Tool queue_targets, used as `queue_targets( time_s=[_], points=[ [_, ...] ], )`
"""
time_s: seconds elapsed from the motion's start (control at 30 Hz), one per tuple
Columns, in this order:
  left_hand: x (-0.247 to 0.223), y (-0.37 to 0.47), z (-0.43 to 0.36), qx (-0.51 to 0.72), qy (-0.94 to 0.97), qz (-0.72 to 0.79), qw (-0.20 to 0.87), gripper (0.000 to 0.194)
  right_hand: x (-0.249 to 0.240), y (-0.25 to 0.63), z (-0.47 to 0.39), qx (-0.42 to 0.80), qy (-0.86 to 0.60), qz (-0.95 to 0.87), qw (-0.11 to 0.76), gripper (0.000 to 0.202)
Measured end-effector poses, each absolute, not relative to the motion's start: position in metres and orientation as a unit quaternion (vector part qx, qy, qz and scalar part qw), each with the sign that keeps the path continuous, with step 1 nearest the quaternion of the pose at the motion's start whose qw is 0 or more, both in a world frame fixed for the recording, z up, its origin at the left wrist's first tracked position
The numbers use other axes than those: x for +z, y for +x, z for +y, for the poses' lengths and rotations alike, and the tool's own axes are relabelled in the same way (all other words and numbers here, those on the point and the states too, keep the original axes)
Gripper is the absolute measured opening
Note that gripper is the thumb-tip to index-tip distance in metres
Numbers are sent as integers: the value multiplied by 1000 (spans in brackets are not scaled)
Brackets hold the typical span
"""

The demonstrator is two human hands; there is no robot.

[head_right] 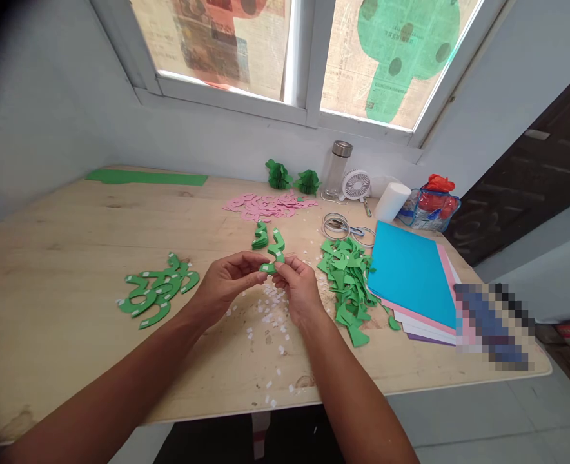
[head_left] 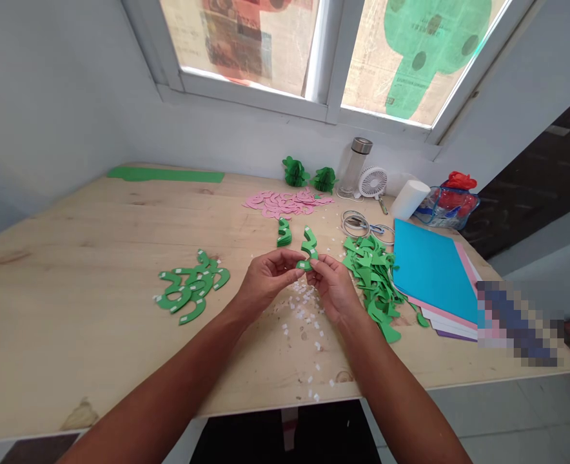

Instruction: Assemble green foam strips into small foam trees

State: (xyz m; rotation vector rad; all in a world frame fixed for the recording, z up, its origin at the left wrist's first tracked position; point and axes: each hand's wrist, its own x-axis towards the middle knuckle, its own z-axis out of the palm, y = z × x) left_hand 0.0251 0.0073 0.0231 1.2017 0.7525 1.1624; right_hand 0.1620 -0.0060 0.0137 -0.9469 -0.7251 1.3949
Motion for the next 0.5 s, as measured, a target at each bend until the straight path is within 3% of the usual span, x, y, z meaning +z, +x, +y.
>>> queue_targets(
  time_s=[0.23,0.4,0.5],
  points=[
    [24,25,8,513,513,337,601,26,14,160,-6,563,-458,-345,595,21],
    [25,24,9,521,510,362,581,23,19,162,-10,315,-553,-437,636,16],
    [26,23,8,522,519,373,565,23,22,160,-16,182,-551,-552,599,8]
  ],
)
